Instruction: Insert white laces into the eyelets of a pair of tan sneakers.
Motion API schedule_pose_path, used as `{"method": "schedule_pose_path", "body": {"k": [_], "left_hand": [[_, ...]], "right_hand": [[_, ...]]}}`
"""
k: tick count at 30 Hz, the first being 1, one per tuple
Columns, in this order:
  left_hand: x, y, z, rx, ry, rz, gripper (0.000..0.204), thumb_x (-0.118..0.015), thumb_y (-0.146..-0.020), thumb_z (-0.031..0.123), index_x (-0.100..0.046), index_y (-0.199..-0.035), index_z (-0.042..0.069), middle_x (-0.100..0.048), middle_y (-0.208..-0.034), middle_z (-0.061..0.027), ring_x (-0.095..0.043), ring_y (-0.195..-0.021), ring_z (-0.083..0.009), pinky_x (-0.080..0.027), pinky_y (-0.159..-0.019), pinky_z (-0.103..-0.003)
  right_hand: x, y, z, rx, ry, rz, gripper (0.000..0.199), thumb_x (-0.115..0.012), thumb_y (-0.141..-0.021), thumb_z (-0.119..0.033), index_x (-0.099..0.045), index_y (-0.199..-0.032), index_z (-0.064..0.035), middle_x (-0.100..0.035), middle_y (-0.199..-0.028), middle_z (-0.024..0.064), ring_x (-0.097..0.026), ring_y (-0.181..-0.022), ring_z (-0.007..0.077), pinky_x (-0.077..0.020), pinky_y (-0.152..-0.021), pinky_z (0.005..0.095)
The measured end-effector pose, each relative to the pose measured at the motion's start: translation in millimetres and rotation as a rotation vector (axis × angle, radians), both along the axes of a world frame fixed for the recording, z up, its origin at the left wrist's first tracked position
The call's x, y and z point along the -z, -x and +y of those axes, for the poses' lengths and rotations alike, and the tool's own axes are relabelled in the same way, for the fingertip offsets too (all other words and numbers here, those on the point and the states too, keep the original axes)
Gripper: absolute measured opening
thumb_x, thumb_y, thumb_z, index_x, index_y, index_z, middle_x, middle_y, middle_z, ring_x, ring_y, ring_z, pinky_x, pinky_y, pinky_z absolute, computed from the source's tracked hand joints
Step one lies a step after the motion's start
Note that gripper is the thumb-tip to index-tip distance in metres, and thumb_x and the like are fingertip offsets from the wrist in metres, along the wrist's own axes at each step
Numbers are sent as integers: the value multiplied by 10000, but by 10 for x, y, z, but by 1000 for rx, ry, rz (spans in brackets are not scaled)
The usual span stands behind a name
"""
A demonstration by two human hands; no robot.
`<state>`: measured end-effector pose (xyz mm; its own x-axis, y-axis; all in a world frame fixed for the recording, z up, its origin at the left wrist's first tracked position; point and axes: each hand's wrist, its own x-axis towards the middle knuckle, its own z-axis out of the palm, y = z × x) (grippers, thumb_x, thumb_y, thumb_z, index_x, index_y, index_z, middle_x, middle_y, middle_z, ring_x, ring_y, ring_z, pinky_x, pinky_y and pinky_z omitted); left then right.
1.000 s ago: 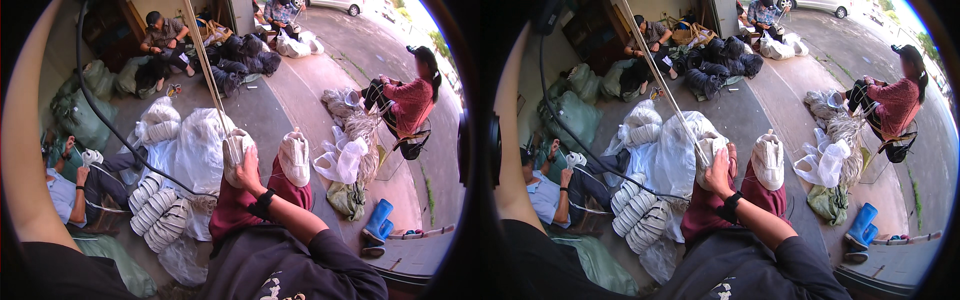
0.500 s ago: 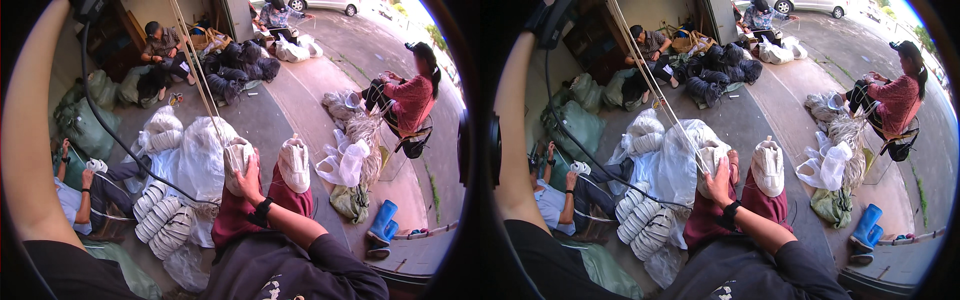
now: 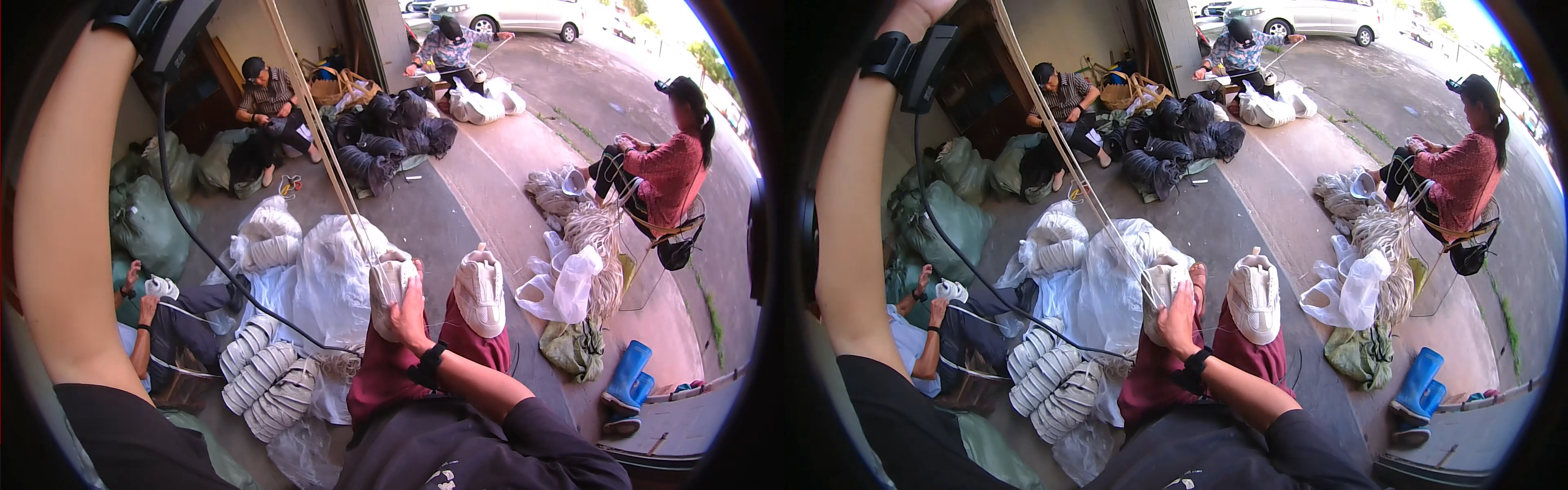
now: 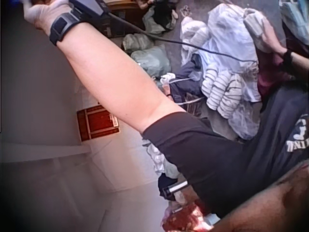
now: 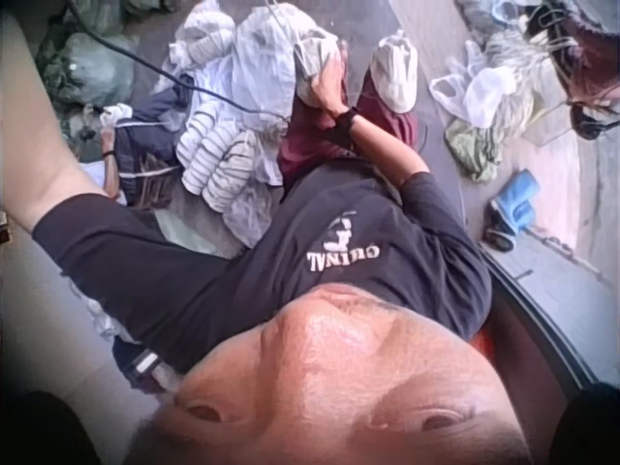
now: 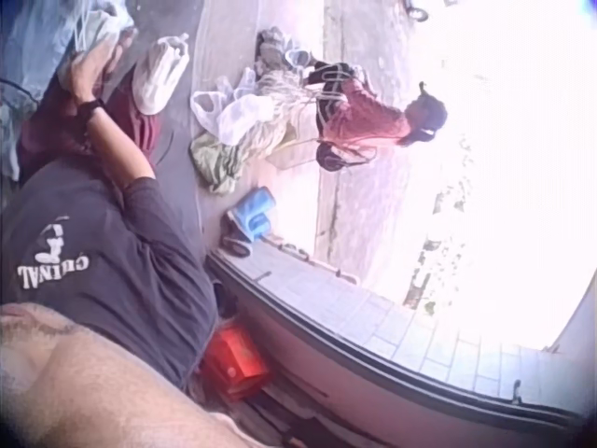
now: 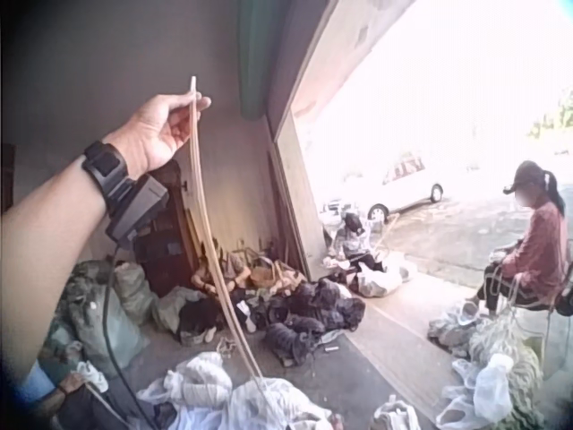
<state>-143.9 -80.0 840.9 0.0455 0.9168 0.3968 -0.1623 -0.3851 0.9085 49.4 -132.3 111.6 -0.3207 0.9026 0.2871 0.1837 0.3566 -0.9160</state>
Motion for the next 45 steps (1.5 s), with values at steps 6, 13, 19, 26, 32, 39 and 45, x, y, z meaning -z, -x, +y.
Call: {"method": "schedule_pose_path", "body": {"k": [6, 13, 19, 26, 32, 39, 45], "left_hand": [[948, -978, 206, -399, -411, 178, 76, -671, -862, 160, -652, -911, 104, -691, -863, -29, -625, -805, -97, -471, -698, -220], [704, -1209, -147, -384, -427, 211, 209, -666, -885, 227, -664, -1052, 102, -683, -1014, -24, -600, -885, -67, -453, -810, -213], [617, -1405, -327, -376, -389, 175, 219, -675, -879, 206, -662, -1058, 81, -676, -972, -23, -582, -844, -70, -454, -780, -209], [561, -1538, -363, -347, -381, 108, 222, -667, -885, 189, -652, -1059, 52, -660, -977, -35, -586, -871, -85, -470, -780, -214], [548, -1565, -358, -321, -384, 78, 224, -662, -887, 163, -648, -1075, 42, -650, -974, -33, -588, -886, -92, -477, -777, -214], [615, -1483, -379, -313, -389, 32, 210, -688, -864, 157, -655, -1044, 55, -675, -957, -56, -606, -902, -110, -461, -801, -226], [600, -1386, -508, -272, -385, 21, 223, -692, -861, 162, -653, -1047, 47, -669, -961, -55, -608, -902, -111, -467, -796, -227]], "right_hand": [[-117, -331, 177, 39, 82, -178, 742, -557, -805, -132, -188, -1398, 117, -209, -1454, 330, -189, -1385, 433, -176, -1131, 490], [-291, -456, -194, 14, 23, -159, 776, -576, -787, -152, -178, -1394, 122, -182, -1458, 334, -183, -1379, 446, -175, -1123, 517], [-440, -609, -317, -25, -23, -119, 777, -580, -776, -143, -183, -1386, 129, -201, -1446, 335, -195, -1368, 458, -187, -1117, 519], [-565, -763, -290, 3, -68, -84, 757, -552, -739, -135, -213, -1340, 176, -210, -1430, 348, -216, -1353, 468, -188, -1127, 483], [-515, -810, -297, 11, -102, -120, 764, -574, -783, -164, -202, -1371, 149, -209, -1435, 360, -204, -1363, 469, -184, -1122, 507], [-416, -814, -357, -4, -85, -121, 759, -569, -790, -174, -203, -1371, 149, -208, -1438, 356, -199, -1365, 473, -179, -1124, 508], [-345, -687, -377, -18, -65, -136, 757, -565, -801, -184, -194, -1374, 143, -196, -1441, 358, -194, -1366, 474, -184, -1122, 511]]}}
